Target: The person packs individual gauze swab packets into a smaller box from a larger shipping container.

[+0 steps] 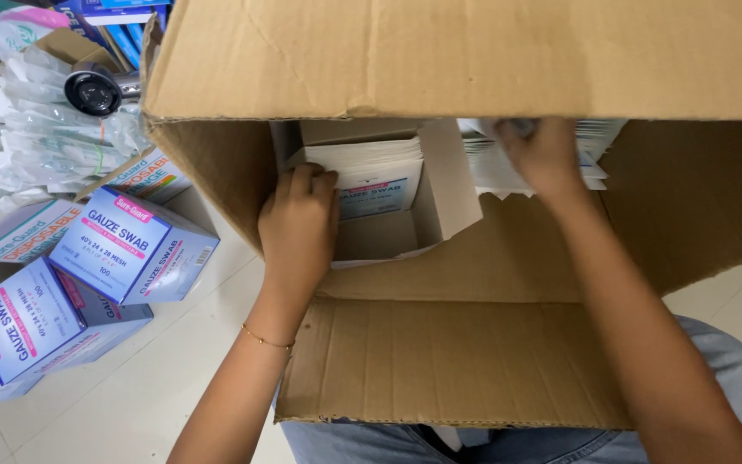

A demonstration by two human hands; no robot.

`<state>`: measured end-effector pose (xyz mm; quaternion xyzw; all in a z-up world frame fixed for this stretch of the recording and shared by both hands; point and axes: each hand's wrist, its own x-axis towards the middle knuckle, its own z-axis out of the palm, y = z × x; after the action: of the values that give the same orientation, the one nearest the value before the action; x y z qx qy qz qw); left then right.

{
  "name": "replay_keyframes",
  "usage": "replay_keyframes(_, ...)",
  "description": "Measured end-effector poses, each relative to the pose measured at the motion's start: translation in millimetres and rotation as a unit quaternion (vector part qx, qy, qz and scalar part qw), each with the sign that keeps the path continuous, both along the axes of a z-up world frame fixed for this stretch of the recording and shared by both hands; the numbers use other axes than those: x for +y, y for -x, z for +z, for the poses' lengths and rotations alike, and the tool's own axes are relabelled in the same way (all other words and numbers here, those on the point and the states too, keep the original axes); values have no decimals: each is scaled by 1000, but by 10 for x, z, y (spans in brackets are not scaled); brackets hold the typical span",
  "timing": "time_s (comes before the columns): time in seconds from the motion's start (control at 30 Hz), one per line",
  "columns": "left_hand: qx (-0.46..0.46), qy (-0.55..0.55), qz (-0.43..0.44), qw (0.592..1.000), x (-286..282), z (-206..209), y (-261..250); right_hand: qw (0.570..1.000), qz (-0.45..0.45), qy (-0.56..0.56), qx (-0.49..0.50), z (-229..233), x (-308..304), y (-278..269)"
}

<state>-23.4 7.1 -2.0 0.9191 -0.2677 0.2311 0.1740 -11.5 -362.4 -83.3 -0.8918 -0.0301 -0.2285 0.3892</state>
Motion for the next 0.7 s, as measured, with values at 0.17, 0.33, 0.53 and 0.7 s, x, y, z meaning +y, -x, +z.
replay_keyframes(0.17, -2, 36, -33, 999, -216, 149, 95, 935, -166, -253, 186, -108, -252, 28)
replay_keyframes(0.33, 1, 51, -71, 996, -470, 217, 161, 861, -225, -381, 249, -602, -543, -41)
replay_keyframes(0.53, 29, 60, -102, 993, -650, 227, 177, 788, -190, -533, 244, -610, -697, -1)
replay_keyframes(0.7, 48, 63, -118, 990, -727, 224, 194, 749, -211, -566, 274, -569, -865, 123)
